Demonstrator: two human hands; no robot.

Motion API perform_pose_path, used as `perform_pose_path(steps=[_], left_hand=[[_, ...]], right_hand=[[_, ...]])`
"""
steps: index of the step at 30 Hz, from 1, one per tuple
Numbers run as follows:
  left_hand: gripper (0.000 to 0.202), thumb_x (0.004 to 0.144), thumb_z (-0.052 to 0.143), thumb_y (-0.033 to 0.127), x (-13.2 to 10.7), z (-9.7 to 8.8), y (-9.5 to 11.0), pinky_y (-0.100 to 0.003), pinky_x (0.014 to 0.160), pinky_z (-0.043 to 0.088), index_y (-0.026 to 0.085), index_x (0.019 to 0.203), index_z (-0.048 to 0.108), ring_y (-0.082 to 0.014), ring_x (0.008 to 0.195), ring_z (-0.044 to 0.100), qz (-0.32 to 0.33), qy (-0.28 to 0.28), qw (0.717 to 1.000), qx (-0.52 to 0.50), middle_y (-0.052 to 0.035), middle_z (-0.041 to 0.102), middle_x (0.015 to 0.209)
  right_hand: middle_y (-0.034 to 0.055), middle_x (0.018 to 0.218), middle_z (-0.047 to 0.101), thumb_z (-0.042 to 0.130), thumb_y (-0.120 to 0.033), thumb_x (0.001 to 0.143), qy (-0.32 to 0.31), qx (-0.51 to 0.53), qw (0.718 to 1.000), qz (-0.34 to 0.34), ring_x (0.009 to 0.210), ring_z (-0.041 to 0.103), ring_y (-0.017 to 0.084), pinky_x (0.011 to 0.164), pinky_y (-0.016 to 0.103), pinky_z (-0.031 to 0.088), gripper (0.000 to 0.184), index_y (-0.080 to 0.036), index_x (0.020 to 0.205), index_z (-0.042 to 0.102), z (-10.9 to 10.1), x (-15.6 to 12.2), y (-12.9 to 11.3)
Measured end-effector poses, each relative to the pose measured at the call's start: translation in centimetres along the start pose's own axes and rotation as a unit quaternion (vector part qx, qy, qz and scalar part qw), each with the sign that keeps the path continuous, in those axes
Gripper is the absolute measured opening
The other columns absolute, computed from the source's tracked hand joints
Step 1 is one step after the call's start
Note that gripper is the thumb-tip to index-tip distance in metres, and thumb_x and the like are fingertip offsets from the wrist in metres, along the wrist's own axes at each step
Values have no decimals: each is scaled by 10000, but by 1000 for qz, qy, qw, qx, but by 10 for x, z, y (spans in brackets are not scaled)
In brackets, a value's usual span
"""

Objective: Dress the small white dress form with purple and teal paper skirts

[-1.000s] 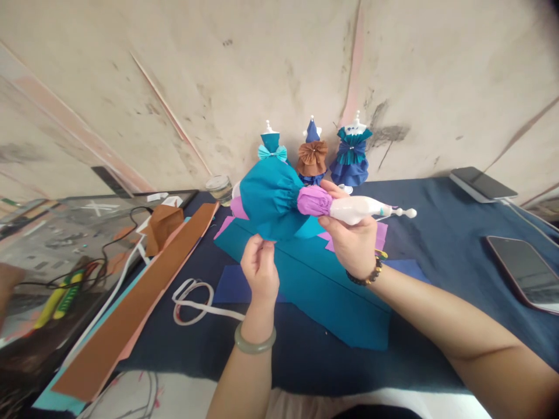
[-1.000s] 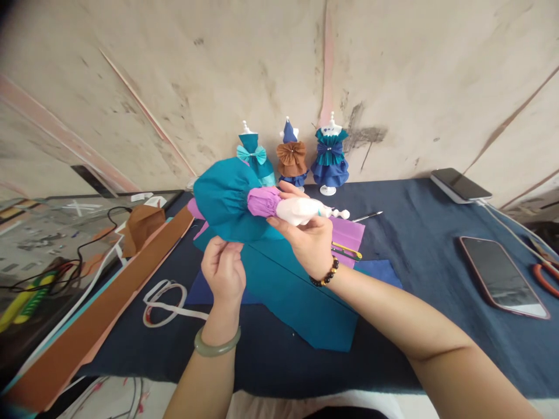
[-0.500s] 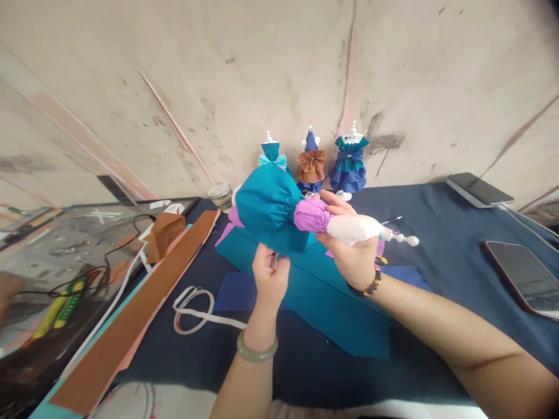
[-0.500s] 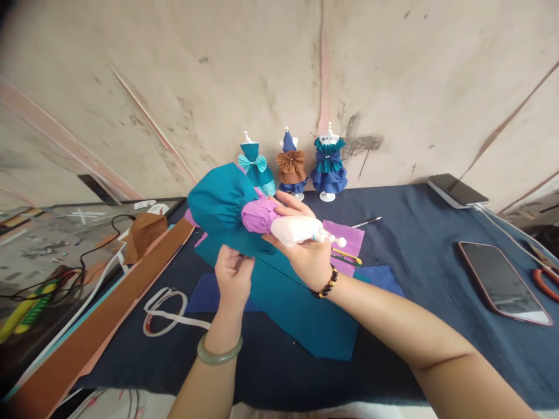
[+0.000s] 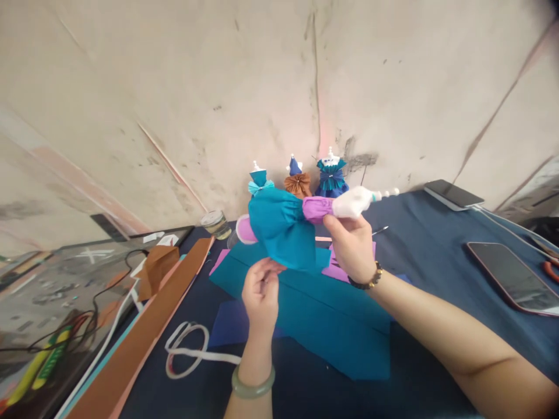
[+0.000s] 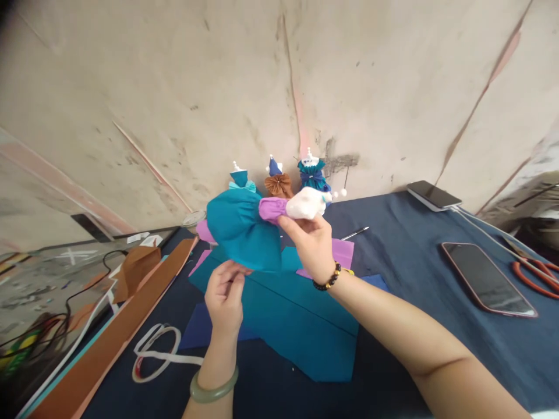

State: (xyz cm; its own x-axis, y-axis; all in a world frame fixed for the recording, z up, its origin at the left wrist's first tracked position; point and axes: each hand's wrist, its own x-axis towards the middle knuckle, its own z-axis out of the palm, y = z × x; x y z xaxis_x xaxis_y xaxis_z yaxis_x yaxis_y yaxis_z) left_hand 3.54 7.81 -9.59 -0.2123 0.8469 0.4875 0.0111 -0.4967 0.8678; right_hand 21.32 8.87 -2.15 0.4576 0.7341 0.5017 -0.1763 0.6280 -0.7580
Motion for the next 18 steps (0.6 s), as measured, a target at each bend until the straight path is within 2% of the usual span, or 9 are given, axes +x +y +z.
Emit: perform_pose_path(steps=[2,5,7,9,11,13,18], left_hand=[[208,813,686,297,4,-1,-4,-267,700,535,175,972,632,-136,706,672,6,59,998,-6,-26,701,819],[179,802,696,270,12,-6,-9,-243,710,506,175,935,623,-112,727,640,5,157,987,-39,-4,673,816],[170,792,694,269,18,-9,-11,-233,673,489,172,911,622,-99,683,610,-14,182,981,-71,11,650,769],[178,779,704,288,22,-12,-11,-232,663,486,167,888,632,-101,674,604,-40,184,978,-91,14,640,735],[199,774,715,323,23,-13,-10,-243,681,496,164,874,650,-114,705,619,-58,160,981,-96,2,651,743],[222,780,718,359,22,-15,-10,-263,725,511,167,882,674,-132,757,641,-59,112,988,-86,-21,681,799],[320,818,688,436,16,-23,-6,-337,925,514,178,1004,726,-217,999,674,-18,-58,997,-51,-89,741,1023]], right_hand=[[42,964,747,787,-475,723,5,20,1000,22,934,680,200,857,347,542,368,-207,966,716,-8,13,0],[11,864,724,764,-515,735,-38,29,994,94,786,655,147,746,275,525,367,-196,906,704,-18,28,-3],[-11,746,683,759,-538,726,-83,-3,983,166,636,593,109,602,229,474,387,-178,851,694,-23,32,-4],[-23,684,646,761,-545,716,-135,-55,966,212,560,530,85,519,207,402,407,-161,829,691,-24,32,-4],[-14,711,656,773,-524,707,-188,-88,954,215,581,535,87,531,208,396,408,-151,855,696,-22,28,-2],[5,778,686,782,-493,701,-234,-97,947,197,640,573,107,584,227,434,403,-149,894,698,-17,20,1],[42,880,720,780,-413,729,-313,-162,928,120,779,626,165,734,299,489,333,-144,912,709,-4,-1,1]])
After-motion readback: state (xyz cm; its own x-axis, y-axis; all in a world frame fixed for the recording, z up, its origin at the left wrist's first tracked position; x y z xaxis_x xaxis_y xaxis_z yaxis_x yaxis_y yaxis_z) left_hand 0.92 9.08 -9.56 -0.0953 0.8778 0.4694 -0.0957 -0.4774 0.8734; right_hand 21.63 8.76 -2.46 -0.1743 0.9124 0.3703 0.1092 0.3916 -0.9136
